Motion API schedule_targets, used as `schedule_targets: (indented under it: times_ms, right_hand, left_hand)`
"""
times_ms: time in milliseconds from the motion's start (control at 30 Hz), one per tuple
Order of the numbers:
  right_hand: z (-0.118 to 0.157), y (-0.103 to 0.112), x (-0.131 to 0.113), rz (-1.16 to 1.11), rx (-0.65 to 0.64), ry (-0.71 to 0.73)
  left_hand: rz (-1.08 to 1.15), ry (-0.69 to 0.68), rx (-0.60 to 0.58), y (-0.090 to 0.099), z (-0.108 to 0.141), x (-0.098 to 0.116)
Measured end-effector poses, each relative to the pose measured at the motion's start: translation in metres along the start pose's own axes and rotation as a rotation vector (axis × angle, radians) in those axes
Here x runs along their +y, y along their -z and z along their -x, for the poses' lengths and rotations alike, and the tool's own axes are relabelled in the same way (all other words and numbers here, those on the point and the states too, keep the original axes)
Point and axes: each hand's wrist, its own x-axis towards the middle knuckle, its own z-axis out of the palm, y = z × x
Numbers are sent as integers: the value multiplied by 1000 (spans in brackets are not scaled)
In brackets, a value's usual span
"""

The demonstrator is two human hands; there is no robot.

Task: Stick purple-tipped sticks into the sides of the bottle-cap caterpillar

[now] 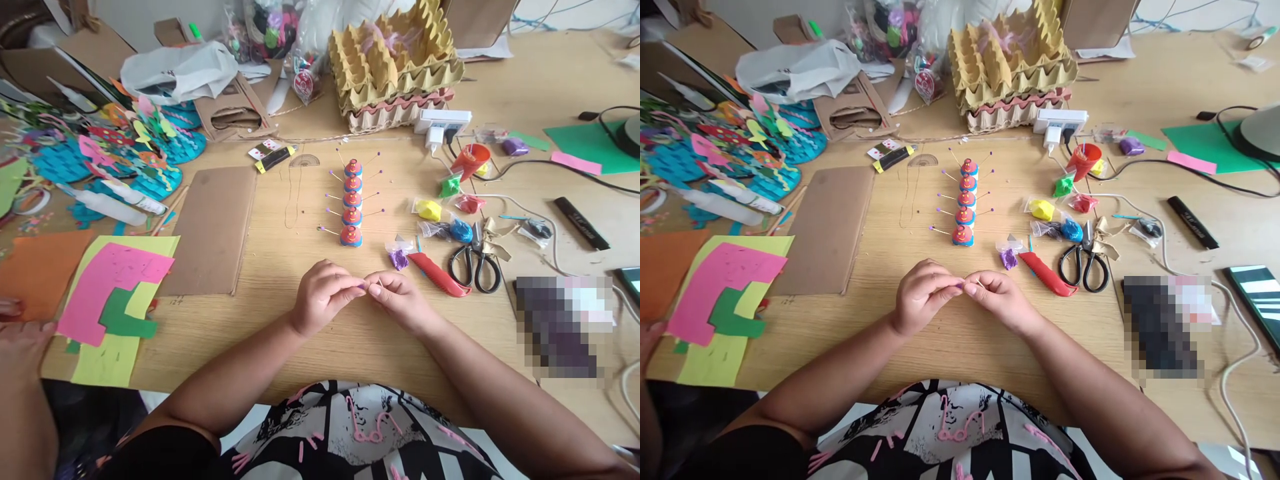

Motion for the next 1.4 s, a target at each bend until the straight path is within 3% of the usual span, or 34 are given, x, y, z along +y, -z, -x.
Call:
schedule_targets:
  times_ms: [333, 533, 800, 1033, 1400]
  right_hand:
    - [-2, 2, 7, -102, 36, -91]
    - [-2, -1, 3, -28, 130, -26]
    - [-1, -4, -7, 76, 101, 4]
    - [-2, -1, 5, -77, 76, -41]
    - [3, -10, -11, 105, 141, 73]
  left_hand:
    - [-158, -173, -23, 2, 1, -1]
    - [0, -41, -74, 0, 1, -2]
    - [-1, 0, -21, -2, -3, 1]
    - [-3, -45, -31, -1, -1, -2]
    - [-90, -97, 3, 1, -2, 4]
